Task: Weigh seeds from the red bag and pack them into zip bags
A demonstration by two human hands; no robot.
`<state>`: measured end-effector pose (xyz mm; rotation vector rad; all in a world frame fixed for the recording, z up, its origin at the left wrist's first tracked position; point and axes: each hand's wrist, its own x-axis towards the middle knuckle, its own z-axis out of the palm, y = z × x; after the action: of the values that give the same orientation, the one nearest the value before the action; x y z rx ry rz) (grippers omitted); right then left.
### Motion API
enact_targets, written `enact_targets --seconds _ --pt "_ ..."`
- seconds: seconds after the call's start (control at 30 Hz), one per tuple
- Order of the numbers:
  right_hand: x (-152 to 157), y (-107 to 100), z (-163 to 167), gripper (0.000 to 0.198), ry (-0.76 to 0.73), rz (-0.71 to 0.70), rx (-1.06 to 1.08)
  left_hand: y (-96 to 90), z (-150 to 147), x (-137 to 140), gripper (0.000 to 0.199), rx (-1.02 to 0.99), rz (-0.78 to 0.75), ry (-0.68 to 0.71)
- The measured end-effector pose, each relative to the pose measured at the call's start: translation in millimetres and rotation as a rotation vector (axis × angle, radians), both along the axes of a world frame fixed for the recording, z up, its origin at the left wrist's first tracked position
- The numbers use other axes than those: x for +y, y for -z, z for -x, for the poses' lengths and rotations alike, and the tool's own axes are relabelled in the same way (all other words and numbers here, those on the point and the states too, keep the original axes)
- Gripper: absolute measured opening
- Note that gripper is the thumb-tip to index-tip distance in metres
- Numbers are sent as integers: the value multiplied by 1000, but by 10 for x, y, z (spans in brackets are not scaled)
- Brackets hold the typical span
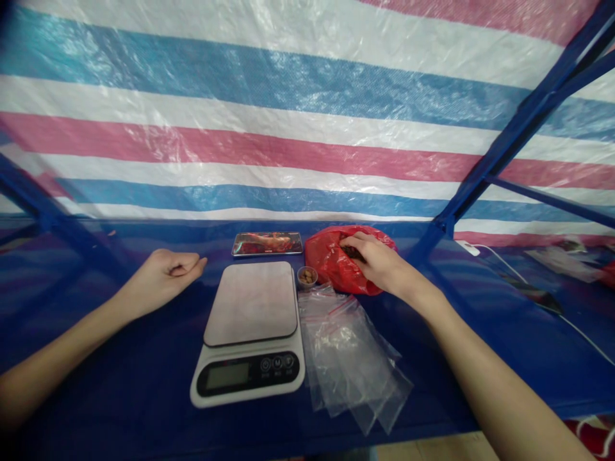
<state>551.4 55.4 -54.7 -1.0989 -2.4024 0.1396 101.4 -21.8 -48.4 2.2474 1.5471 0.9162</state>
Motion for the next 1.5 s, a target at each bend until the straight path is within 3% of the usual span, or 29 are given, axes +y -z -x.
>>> enact_targets --seconds 0.17,0.37,0.63,0.87,0.97,1.13,1.5 --pt "-33 -81 121 21 -26 0 47 35 7 16 46 -7 -5 -5" --pt "-69 -215 117 11 76 -73 90 31 2 0 46 -10 -7 -4" --pt "-143 -331 98 11 173 -177 131 59 9 15 46 -8 -17 13" --pt "-429 -474 422 8 165 -290 295 48 -2 17 46 4 -31 25" --pt "-590 -464 659 9 53 -243 347 36 -15 12 46 13 -26 23" --pt "-714 -311 925 9 -153 -33 330 34 -21 12 46 30 -14 19" --pt "-668 -208 906 9 -203 33 299 60 -22 18 46 15 -7 21"
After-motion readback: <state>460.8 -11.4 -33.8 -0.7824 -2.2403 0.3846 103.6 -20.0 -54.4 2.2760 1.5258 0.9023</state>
